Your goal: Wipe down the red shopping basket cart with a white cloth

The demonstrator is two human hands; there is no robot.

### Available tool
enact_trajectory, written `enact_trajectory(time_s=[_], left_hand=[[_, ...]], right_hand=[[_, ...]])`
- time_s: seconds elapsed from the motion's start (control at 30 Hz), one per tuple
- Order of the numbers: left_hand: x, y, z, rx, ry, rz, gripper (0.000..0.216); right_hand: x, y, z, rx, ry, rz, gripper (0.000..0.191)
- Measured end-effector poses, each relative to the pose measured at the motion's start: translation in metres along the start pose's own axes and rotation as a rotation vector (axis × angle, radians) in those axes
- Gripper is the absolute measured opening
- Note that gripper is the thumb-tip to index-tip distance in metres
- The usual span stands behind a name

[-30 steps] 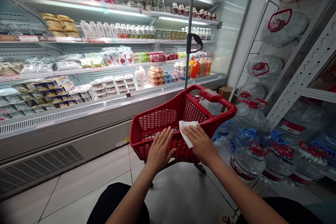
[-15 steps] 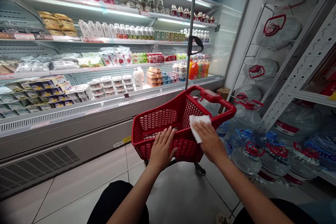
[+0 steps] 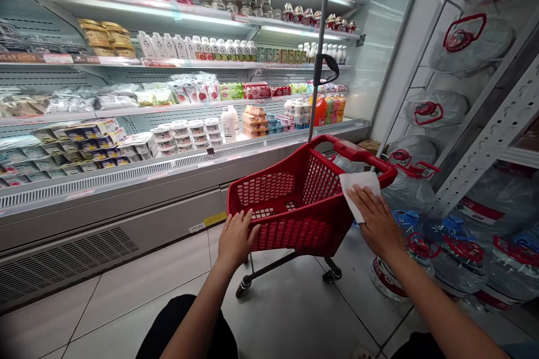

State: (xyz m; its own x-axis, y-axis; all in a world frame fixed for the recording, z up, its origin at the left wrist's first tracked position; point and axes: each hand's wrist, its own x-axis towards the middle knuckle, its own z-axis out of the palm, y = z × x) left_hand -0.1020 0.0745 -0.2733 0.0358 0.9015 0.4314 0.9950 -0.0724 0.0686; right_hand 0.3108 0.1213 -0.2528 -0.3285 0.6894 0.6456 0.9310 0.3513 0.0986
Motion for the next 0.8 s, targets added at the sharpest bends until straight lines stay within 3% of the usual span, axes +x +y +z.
enact_trajectory(time_s=[0.1, 0.2, 0.3, 0.37, 0.47, 0.67, 0.73, 0.8], left_hand=[[-0.006, 0.004, 0.003, -0.035, -0.007, 0.070, 0.060], [-0.013, 0.014, 0.006, -0.063, 0.029, 0.145, 0.065], [-0.017, 0.015, 0.006, -0.071, 0.039, 0.216, 0.067], [-0.017, 0.008, 0.005, -0.068, 0.035, 0.235, 0.064], [-0.015, -0.007, 0.003, -0.066, 0.027, 0.239, 0.058], [-0.020, -0.016, -0.001, -0.035, 0.048, 0.208, 0.057], [-0.024, -0.011, -0.001, -0.025, 0.073, 0.196, 0.060], [-0.029, -0.004, 0.000, -0.009, 0.107, 0.167, 0.063]], right_hand=[[0.009, -0.027, 0.021, 0.062, -0.017, 0.006, 0.076], [0.014, -0.079, 0.038, 0.162, -0.095, -0.064, 0.079], [0.014, -0.130, 0.045, 0.253, -0.129, -0.121, 0.079], [0.012, -0.148, 0.046, 0.283, -0.146, -0.189, 0.077], [0.013, -0.135, 0.045, 0.270, -0.167, -0.274, 0.077], [0.029, -0.049, 0.043, 0.134, -0.157, -0.161, 0.086], [0.035, -0.043, 0.045, 0.141, -0.152, -0.103, 0.087], [0.037, -0.057, 0.047, 0.185, -0.152, -0.049, 0.085]])
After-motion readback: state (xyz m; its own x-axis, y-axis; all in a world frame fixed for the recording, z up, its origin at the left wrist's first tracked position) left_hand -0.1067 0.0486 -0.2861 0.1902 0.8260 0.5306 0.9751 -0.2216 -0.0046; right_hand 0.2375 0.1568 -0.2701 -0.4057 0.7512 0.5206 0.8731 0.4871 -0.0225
